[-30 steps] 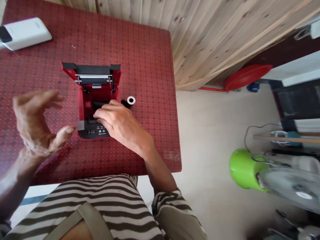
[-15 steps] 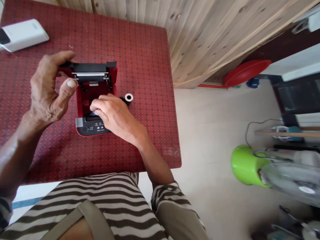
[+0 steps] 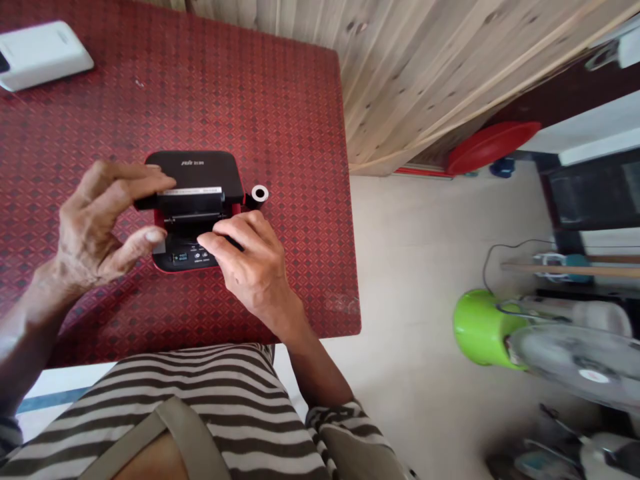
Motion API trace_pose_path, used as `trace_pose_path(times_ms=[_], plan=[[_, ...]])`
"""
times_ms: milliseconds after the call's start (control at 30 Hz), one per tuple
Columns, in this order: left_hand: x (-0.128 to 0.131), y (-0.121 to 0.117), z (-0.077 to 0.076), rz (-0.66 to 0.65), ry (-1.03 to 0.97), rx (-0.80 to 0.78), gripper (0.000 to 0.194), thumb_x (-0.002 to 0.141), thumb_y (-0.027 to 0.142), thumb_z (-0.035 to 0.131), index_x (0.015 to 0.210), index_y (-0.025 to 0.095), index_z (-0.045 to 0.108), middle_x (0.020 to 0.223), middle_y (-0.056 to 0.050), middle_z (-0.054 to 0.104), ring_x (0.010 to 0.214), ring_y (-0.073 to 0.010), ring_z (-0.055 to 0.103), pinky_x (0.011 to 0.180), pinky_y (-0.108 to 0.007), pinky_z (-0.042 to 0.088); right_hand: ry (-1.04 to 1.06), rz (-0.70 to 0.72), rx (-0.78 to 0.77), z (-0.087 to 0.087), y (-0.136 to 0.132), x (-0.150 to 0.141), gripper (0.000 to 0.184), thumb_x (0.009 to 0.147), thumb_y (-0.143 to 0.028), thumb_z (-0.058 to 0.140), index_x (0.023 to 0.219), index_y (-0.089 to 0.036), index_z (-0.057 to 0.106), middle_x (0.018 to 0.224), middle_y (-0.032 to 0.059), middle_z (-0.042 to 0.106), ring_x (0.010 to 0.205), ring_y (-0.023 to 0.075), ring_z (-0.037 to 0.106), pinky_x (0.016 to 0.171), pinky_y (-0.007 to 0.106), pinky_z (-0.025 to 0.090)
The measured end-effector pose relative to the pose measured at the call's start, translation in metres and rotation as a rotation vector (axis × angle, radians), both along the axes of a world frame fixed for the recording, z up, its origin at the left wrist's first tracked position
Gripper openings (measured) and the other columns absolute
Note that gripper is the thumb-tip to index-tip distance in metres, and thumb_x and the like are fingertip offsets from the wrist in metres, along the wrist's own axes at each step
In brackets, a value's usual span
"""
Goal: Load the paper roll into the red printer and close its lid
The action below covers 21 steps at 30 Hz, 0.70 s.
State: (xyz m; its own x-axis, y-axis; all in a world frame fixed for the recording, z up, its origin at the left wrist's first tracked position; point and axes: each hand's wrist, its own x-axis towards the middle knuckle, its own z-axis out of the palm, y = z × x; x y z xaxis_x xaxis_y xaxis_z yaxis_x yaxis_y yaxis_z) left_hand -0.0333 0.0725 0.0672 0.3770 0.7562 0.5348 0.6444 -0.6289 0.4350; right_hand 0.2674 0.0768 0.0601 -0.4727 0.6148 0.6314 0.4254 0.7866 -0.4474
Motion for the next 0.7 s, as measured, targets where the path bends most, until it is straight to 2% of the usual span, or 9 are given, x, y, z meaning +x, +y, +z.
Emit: trace_pose_path(times_ms=[100, 233, 433, 533, 700], plan=[[-0.003, -0.013, -0.013, -0.016, 0.034, -0.033, 0.074, 0.128, 0.078, 0.071, 0.184, 0.029, 0.07, 0.175, -0.016, 0.075, 0.162, -0.0391, 0.077, 0.137, -0.067, 0.069, 0.045, -0.026, 0.016, -0.008, -0.001, -0.002, 0.03, 0.123, -0.001, 0.073, 0.129, -0.027, 0.088, 0.114, 0.0027, 0.092, 0.103, 0.0228, 0.081, 0.095, 0.042, 0.068], [-0.005, -0.019, -0.028, -0.034, 0.05, -0.018, 0.089, 0.114, 0.088, 0.087, 0.182, 0.033, 0.072, 0.174, -0.018, 0.074, 0.155, -0.0438, 0.079, 0.132, -0.07, 0.071, 0.092, -0.044, 0.013, -0.013, -0.002, -0.006, 0.028, 0.123, -0.001, 0.076, 0.131, -0.026, 0.086, 0.113, 0.0032, 0.092, 0.104, 0.0225, 0.08, 0.096, 0.041, 0.068], [0.001, -0.022, -0.035, -0.016, 0.058, 0.058, 0.105, 0.105, 0.096, 0.092, 0.189, 0.039, 0.064, 0.171, -0.017, 0.077, 0.156, -0.0472, 0.08, 0.128, -0.071, 0.07, 0.1, -0.052, 0.008, -0.012, -0.003, -0.005, 0.027, 0.122, -0.002, 0.077, 0.132, -0.026, 0.084, 0.112, 0.0031, 0.09, 0.102, 0.0226, 0.081, 0.095, 0.041, 0.069], [0.004, -0.023, -0.037, -0.01, 0.049, 0.076, 0.101, 0.107, 0.088, 0.096, 0.19, 0.042, 0.062, 0.171, -0.016, 0.077, 0.154, -0.0479, 0.082, 0.125, -0.07, 0.072, 0.087, -0.061, 0.013, -0.012, -0.004, -0.005, 0.026, 0.123, -0.002, 0.076, 0.131, -0.026, 0.084, 0.111, 0.0034, 0.09, 0.102, 0.0222, 0.08, 0.095, 0.041, 0.069], [0.005, -0.022, -0.039, 0.025, 0.067, 0.041, 0.08, 0.112, 0.079, 0.094, 0.181, 0.045, 0.069, 0.172, -0.014, 0.077, 0.157, -0.0451, 0.08, 0.126, -0.07, 0.071, 0.095, -0.065, 0.007, -0.011, -0.006, -0.006, 0.025, 0.126, -0.007, 0.074, 0.136, -0.027, 0.084, 0.115, 0.0037, 0.092, 0.103, 0.0223, 0.082, 0.096, 0.041, 0.069]])
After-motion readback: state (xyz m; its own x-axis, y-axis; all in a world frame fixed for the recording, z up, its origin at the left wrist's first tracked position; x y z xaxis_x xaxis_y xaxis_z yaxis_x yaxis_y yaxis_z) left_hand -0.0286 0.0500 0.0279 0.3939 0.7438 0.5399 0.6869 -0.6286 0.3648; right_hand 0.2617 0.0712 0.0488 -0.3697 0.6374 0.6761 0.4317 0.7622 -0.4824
